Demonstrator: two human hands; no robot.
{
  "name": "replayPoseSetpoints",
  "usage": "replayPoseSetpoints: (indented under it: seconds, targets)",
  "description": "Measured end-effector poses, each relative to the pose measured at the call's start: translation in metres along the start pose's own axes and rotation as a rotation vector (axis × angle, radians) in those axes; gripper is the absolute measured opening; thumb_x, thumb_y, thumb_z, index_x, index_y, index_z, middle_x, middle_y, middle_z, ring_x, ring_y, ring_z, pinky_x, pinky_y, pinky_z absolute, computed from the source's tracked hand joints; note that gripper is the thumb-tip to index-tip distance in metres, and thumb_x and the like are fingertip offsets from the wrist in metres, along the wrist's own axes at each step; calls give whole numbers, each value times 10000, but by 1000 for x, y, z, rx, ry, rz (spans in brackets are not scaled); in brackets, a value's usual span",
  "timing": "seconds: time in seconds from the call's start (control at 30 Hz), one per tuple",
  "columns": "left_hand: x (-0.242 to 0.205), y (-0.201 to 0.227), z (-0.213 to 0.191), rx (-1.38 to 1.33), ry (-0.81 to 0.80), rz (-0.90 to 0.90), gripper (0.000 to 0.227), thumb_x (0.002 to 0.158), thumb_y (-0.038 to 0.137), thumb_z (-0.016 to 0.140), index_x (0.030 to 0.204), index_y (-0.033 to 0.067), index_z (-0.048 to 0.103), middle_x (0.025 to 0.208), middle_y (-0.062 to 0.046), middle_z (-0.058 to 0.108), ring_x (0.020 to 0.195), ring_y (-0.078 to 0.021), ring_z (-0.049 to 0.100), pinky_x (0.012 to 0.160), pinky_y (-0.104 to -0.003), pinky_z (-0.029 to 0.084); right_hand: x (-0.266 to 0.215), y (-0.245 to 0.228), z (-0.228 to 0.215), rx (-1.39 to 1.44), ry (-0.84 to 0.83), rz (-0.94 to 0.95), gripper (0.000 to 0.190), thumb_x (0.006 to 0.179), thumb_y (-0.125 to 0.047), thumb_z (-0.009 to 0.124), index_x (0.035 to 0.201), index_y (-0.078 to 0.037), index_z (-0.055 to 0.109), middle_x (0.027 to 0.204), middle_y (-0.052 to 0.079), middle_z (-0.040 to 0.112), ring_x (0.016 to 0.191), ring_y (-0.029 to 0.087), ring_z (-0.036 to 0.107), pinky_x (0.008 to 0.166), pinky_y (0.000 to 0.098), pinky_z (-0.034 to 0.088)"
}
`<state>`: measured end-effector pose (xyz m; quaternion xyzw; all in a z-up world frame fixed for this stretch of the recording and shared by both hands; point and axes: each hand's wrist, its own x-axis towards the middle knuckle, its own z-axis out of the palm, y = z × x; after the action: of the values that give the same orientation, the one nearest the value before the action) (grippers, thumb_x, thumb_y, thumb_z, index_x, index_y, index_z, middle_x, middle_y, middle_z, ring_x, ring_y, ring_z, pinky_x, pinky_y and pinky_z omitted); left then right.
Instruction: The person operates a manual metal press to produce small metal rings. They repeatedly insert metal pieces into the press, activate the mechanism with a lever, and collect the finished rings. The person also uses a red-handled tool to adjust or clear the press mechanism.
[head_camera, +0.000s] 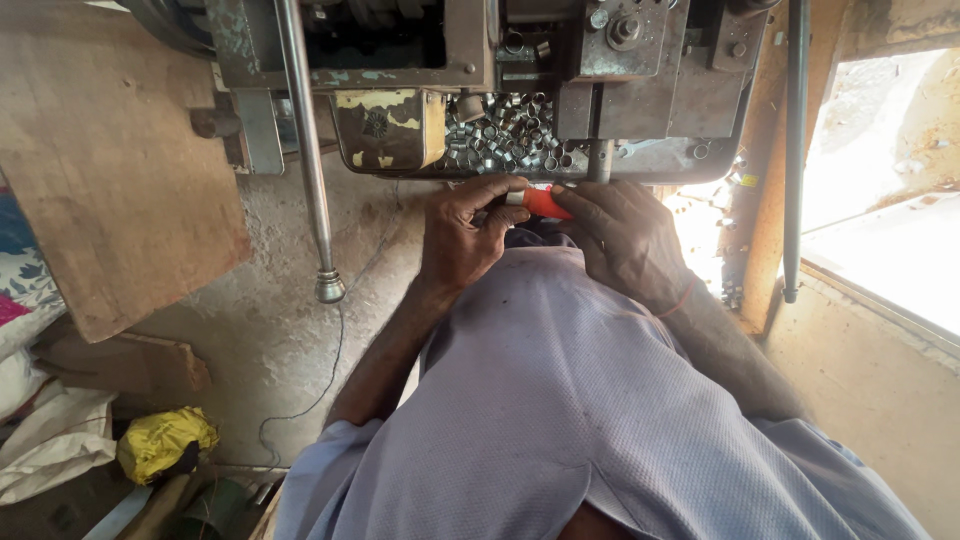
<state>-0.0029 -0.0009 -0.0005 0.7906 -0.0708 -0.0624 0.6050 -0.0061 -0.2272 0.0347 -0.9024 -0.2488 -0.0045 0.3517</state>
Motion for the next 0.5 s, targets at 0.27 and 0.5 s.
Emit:
replayPoseSetpoints:
  seconds: [0.27, 0.5]
  targets:
    - [-5, -11, 4, -16, -26, -66, 274, 899, 38, 789, 1166, 34, 728, 1047, -110, 785, 885, -148, 769, 761, -255, 645, -4, -5, 5, -50, 10, 23, 350, 872, -111, 811, 1201, -25, 728, 1099, 120, 739, 927, 267, 718, 786, 381, 583]
    - [-7, -11, 5, -174, -76, -145, 309, 892, 55, 808, 1188, 23, 723, 1078, -128, 777, 906, -154, 755, 775, -265, 642, 3, 4, -5, 14, -63, 36, 351, 841, -125, 822, 1168, -30, 734, 1056, 136, 752, 934, 286, 728, 807, 396, 591]
